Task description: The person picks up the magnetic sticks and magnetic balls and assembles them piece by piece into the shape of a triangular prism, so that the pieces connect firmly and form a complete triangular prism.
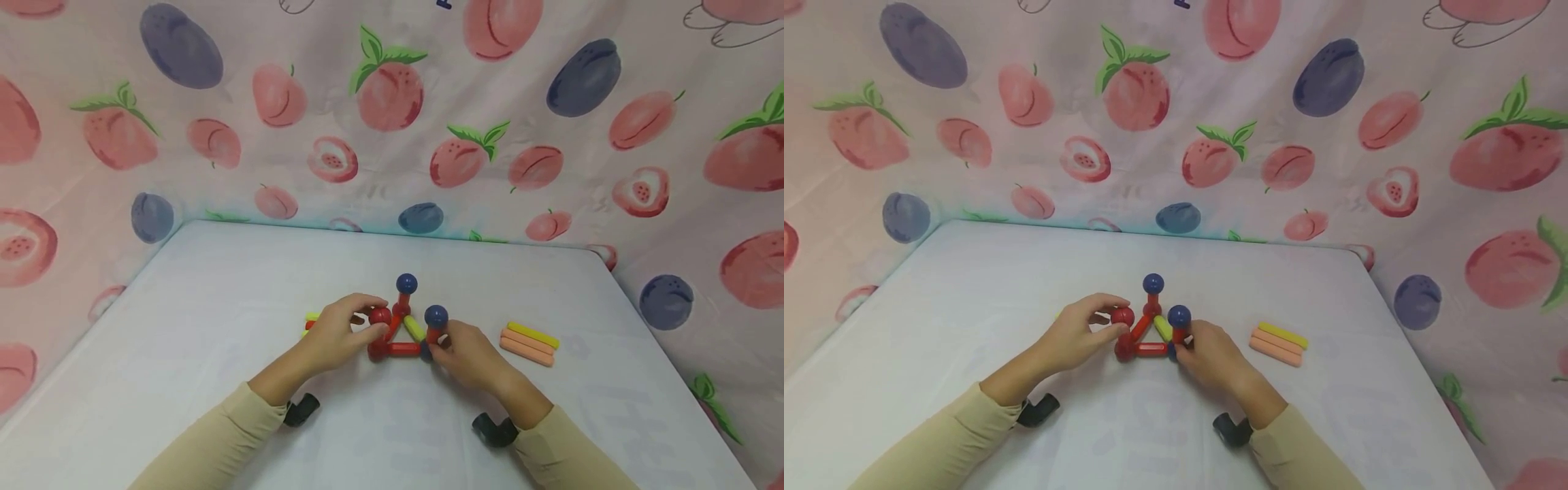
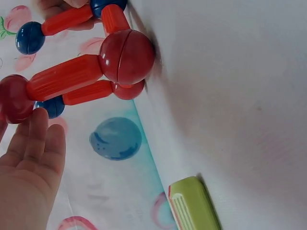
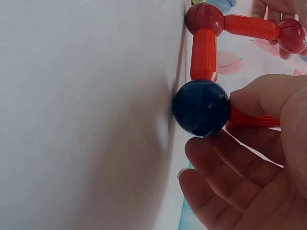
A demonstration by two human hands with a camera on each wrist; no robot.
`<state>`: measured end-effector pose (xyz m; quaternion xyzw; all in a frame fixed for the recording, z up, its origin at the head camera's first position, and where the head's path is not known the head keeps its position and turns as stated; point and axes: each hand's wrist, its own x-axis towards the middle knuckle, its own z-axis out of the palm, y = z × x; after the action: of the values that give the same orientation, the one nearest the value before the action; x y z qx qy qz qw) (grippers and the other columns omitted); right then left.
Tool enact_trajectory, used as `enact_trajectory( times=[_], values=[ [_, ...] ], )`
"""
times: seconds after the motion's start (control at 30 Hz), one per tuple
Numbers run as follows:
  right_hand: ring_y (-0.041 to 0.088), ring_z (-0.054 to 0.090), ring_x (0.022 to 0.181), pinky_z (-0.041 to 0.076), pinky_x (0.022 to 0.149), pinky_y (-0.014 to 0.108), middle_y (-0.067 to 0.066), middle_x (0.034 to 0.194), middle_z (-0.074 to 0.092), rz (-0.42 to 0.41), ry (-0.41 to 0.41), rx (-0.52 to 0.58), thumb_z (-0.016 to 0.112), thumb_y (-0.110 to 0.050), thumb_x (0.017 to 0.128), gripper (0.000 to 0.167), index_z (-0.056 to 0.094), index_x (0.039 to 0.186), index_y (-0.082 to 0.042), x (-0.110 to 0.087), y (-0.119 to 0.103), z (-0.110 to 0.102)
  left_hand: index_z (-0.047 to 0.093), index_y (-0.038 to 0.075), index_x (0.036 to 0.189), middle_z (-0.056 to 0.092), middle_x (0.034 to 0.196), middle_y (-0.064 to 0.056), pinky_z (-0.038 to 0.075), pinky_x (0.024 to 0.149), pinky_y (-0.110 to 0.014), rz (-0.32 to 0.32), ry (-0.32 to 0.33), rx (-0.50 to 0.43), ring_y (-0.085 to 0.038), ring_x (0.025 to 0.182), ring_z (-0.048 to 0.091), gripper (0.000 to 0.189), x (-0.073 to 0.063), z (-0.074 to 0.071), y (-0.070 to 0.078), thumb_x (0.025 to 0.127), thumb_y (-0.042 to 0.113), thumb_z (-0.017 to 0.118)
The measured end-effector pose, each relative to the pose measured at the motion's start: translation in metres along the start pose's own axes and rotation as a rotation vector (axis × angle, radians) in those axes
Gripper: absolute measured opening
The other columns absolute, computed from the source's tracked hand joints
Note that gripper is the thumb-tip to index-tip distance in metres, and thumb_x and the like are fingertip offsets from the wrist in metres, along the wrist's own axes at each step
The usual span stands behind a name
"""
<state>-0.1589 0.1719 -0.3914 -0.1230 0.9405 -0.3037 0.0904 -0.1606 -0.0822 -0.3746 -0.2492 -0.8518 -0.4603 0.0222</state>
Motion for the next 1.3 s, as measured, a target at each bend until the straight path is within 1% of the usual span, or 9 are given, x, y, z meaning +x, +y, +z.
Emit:
enact_trajectory(
  times=[0.17,0.3,0.47,0.57,0.67,0.77,0.97,1.23,1.3],
  values=[
    [0.021,0.063,0.104,0.055,0.089,0.043,0.005,0.119,0.066,0.013,0.022,-0.020,0.071,-0.019,0.092,0.038,0.063,0.127,-0.006,-0.009,0.010,-0.007,0.065,0.003,0.126,0.067,0.112,-0.004,0.055,0.089,-0.041,0.018,0.016,0.004,-0.020,0.101,0.062,0.037,0.000,0.001,-0.001,0.092,0.013,0.073],
    [0.025,0.061,0.110,0.054,0.090,0.046,0.008,0.128,0.062,0.030,0.049,-0.067,0.071,-0.023,0.093,0.046,0.060,0.134,-0.006,-0.023,0.024,-0.026,0.065,0.003,0.125,0.068,0.111,-0.004,0.056,0.088,-0.040,0.024,0.008,-0.003,-0.020,0.099,0.062,0.036,0.001,0.001,-0.002,0.092,0.013,0.073],
    [0.031,0.063,0.107,0.052,0.090,0.052,0.015,0.124,0.062,0.011,0.106,-0.184,0.070,-0.022,0.093,0.042,0.062,0.129,-0.003,-0.039,0.042,-0.048,0.066,0.002,0.125,0.068,0.110,-0.005,0.056,0.087,-0.041,0.017,-0.003,-0.014,-0.020,0.098,0.063,0.035,0.002,0.000,0.000,0.092,0.012,0.073],
    [0.034,0.065,0.105,0.050,0.091,0.056,0.018,0.120,0.064,-0.001,0.138,-0.218,0.071,-0.018,0.092,0.040,0.062,0.126,0.002,-0.046,0.053,-0.056,0.066,0.001,0.125,0.068,0.110,-0.005,0.057,0.085,-0.037,0.003,-0.007,-0.016,-0.020,0.098,0.063,0.036,0.003,0.000,0.002,0.092,0.011,0.073],
    [0.039,0.063,0.109,0.048,0.092,0.058,0.021,0.118,0.066,-0.005,0.162,-0.237,0.074,-0.016,0.089,0.042,0.063,0.123,0.007,-0.050,0.063,-0.060,0.065,0.001,0.125,0.068,0.110,-0.006,0.057,0.083,-0.032,-0.003,-0.012,-0.008,-0.020,0.098,0.063,0.036,0.004,0.000,0.003,0.091,0.011,0.074],
    [0.044,0.060,0.113,0.046,0.093,0.060,0.025,0.119,0.066,0.005,0.155,-0.246,0.075,-0.014,0.087,0.043,0.063,0.121,0.011,-0.050,0.071,-0.063,0.065,0.002,0.125,0.068,0.111,-0.006,0.056,0.082,-0.028,-0.004,-0.014,0.004,-0.020,0.098,0.063,0.037,0.004,0.000,0.004,0.091,0.011,0.074],
    [0.047,0.059,0.114,0.046,0.093,0.060,0.026,0.118,0.066,0.034,0.147,-0.266,0.076,-0.015,0.087,0.041,0.066,0.119,0.009,-0.052,0.078,-0.062,0.065,0.002,0.125,0.068,0.111,-0.006,0.057,0.081,-0.028,0.003,-0.018,0.020,-0.020,0.098,0.063,0.036,0.004,0.000,0.004,0.091,0.011,0.074],
    [0.047,0.060,0.111,0.047,0.091,0.061,0.027,0.119,0.066,0.023,0.170,-0.285,0.075,-0.015,0.088,0.036,0.070,0.117,0.005,-0.051,0.080,-0.059,0.066,0.002,0.125,0.068,0.111,-0.005,0.056,0.081,-0.028,0.003,-0.022,0.026,-0.020,0.098,0.063,0.036,0.005,0.000,0.004,0.091,0.012,0.074],
    [0.047,0.061,0.111,0.047,0.090,0.062,0.027,0.118,0.066,0.018,0.175,-0.292,0.075,-0.019,0.089,0.037,0.071,0.117,0.005,-0.050,0.080,-0.058,0.066,0.003,0.125,0.068,0.111,-0.005,0.057,0.081,-0.028,-0.003,-0.022,0.027,-0.019,0.098,0.063,0.036,0.005,0.000,0.004,0.091,0.012,0.074]
  ],
)
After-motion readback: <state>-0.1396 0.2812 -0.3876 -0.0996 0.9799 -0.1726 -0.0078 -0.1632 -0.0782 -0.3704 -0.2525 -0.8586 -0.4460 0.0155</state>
